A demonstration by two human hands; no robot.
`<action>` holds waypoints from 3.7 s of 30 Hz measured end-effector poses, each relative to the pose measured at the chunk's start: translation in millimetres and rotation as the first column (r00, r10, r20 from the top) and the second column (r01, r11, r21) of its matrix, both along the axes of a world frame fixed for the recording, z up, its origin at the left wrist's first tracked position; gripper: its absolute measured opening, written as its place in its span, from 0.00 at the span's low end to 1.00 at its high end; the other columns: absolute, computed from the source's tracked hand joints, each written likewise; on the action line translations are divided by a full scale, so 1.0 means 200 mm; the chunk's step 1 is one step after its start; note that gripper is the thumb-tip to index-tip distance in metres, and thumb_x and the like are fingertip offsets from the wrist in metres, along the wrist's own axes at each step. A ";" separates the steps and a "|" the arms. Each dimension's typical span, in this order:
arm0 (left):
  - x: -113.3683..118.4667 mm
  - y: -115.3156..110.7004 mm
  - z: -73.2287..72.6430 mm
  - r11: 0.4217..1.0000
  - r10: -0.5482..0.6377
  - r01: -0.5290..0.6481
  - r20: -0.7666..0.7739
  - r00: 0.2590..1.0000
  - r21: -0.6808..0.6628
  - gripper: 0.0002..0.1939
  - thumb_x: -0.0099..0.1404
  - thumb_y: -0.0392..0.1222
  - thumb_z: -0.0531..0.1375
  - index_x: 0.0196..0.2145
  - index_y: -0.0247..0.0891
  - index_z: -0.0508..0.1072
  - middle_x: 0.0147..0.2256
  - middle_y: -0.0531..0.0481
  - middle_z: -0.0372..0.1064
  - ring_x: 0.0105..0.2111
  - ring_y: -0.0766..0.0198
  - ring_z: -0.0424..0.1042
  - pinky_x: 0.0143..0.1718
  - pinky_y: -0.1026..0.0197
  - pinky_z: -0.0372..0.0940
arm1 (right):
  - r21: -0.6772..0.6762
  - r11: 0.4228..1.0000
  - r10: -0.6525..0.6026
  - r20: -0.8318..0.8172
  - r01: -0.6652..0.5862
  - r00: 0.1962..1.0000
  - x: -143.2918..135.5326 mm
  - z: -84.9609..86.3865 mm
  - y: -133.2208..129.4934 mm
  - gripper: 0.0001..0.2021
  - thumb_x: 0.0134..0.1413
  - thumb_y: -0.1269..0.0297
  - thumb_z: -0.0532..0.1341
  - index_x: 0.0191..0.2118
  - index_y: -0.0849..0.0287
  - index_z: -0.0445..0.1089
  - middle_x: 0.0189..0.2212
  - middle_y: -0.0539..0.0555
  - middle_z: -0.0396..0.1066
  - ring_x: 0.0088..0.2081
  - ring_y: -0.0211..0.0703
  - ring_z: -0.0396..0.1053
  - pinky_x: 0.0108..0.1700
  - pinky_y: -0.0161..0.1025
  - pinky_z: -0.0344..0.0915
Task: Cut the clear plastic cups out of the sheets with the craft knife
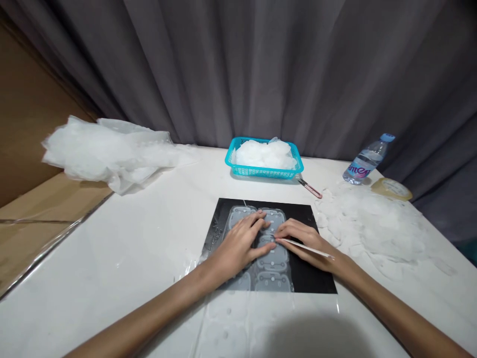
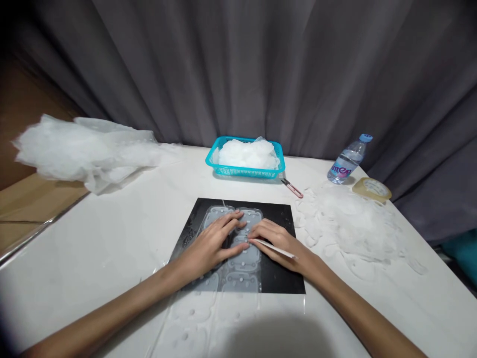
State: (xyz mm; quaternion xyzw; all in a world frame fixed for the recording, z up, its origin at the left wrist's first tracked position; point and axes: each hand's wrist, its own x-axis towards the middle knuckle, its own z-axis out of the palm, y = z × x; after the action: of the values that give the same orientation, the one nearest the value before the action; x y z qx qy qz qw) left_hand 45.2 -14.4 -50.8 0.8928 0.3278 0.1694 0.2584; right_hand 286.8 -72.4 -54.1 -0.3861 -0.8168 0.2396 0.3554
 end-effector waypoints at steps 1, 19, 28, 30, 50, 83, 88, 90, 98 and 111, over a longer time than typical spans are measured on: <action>0.00 0.00 0.00 1.000 -0.003 0.003 -0.001 1.000 0.002 0.23 0.72 0.54 0.64 0.58 0.39 0.70 0.69 0.38 0.61 0.68 0.45 0.61 0.66 0.42 0.62 | 0.014 1.000 0.009 0.014 -0.009 1.000 0.01 0.00 -0.01 0.05 0.73 0.68 0.58 0.47 0.56 0.71 0.44 0.57 0.74 0.48 0.45 0.73 0.51 0.42 0.70; -0.01 0.00 -0.01 0.996 0.032 -0.031 0.017 0.999 -0.080 0.49 0.71 0.58 0.63 0.75 0.40 0.39 0.76 0.33 0.41 0.75 0.45 0.45 0.72 0.41 0.52 | 0.431 0.896 -0.236 0.250 0.111 0.939 -0.03 -0.07 0.07 0.12 0.73 0.62 0.56 0.53 0.59 0.74 0.44 0.61 0.78 0.45 0.52 0.76 0.50 0.48 0.74; -0.01 0.02 -0.02 0.998 0.021 -0.027 -0.109 0.994 -0.055 0.52 0.71 0.67 0.58 0.76 0.33 0.40 0.76 0.31 0.35 0.76 0.44 0.36 0.74 0.40 0.45 | 0.208 0.602 -0.735 -0.231 0.771 0.637 0.42 0.37 0.51 0.17 0.67 0.55 0.55 0.34 0.59 0.76 0.29 0.56 0.75 0.34 0.49 0.72 0.38 0.42 0.67; -0.02 0.01 -0.02 0.996 0.033 -0.041 -0.096 0.995 -0.079 0.52 0.71 0.67 0.59 0.76 0.34 0.42 0.76 0.32 0.35 0.76 0.43 0.37 0.74 0.39 0.44 | 0.055 0.759 -0.633 -0.170 0.649 0.755 0.35 0.40 0.46 0.14 0.63 0.54 0.61 0.35 0.58 0.77 0.31 0.54 0.77 0.36 0.47 0.73 0.39 0.40 0.67; -0.05 0.04 0.16 0.845 0.266 0.019 0.451 0.852 -0.534 0.15 0.69 0.53 0.66 0.38 0.37 0.84 0.38 0.47 0.82 0.39 0.58 0.77 0.43 0.60 0.69 | -0.477 0.846 -0.041 -0.503 -0.238 0.863 0.04 0.26 0.28 0.15 0.62 0.52 0.68 0.41 0.60 0.83 0.31 0.54 0.74 0.30 0.41 0.67 0.34 0.39 0.66; -0.34 0.34 0.11 0.978 -0.076 0.094 0.104 0.992 -0.185 0.32 0.64 0.63 0.68 0.60 0.45 0.70 0.58 0.43 0.69 0.59 0.46 0.68 0.61 0.46 0.64 | 0.296 0.774 -0.579 -0.027 0.560 0.815 -0.04 0.40 0.95 0.15 0.65 0.54 0.60 0.39 0.58 0.80 0.35 0.58 0.74 0.42 0.52 0.70 0.53 0.52 0.63; -0.37 0.32 0.12 0.978 -0.160 0.163 0.031 0.987 -0.133 0.42 0.60 0.68 0.68 0.65 0.47 0.67 0.64 0.42 0.66 0.64 0.42 0.65 0.65 0.43 0.61 | 0.219 0.849 -0.485 -0.039 0.481 0.874 -0.12 0.32 0.84 0.15 0.68 0.55 0.58 0.48 0.59 0.75 0.38 0.56 0.76 0.38 0.47 0.72 0.47 0.44 0.66; -0.38 0.31 0.12 0.975 -0.178 0.178 0.007 0.984 -0.136 0.47 0.59 0.69 0.68 0.68 0.46 0.64 0.68 0.40 0.62 0.66 0.40 0.63 0.66 0.41 0.59 | 0.151 0.899 -0.412 -0.020 0.411 0.911 -0.18 0.29 0.67 0.13 0.69 0.54 0.59 0.45 0.58 0.75 0.36 0.53 0.76 0.36 0.45 0.73 0.41 0.40 0.67; -0.37 0.28 0.07 0.977 -0.147 0.150 0.035 0.989 -0.153 0.50 0.61 0.69 0.67 0.71 0.44 0.59 0.70 0.38 0.58 0.70 0.38 0.58 0.68 0.41 0.57 | -0.172 0.985 0.033 0.018 -0.029 0.999 -0.35 0.10 0.21 0.07 0.68 0.59 0.64 0.40 0.55 0.74 0.41 0.53 0.76 0.44 0.47 0.72 0.50 0.44 0.68; -0.35 0.25 0.07 0.990 -0.125 0.122 -0.048 0.991 -0.064 0.46 0.67 0.69 0.62 0.72 0.41 0.57 0.71 0.37 0.55 0.71 0.40 0.56 0.69 0.41 0.55 | -0.100 0.995 0.018 -0.037 -0.022 0.999 -0.33 0.00 0.20 0.04 0.69 0.61 0.64 0.43 0.54 0.73 0.43 0.53 0.76 0.49 0.47 0.71 0.54 0.46 0.67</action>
State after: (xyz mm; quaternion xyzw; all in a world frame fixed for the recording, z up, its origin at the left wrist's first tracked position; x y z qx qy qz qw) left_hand -25.2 35.7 -37.7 0.9071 0.2834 0.1200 0.2870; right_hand 221.5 -32.7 -53.3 -0.3910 -0.8011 0.2908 0.3477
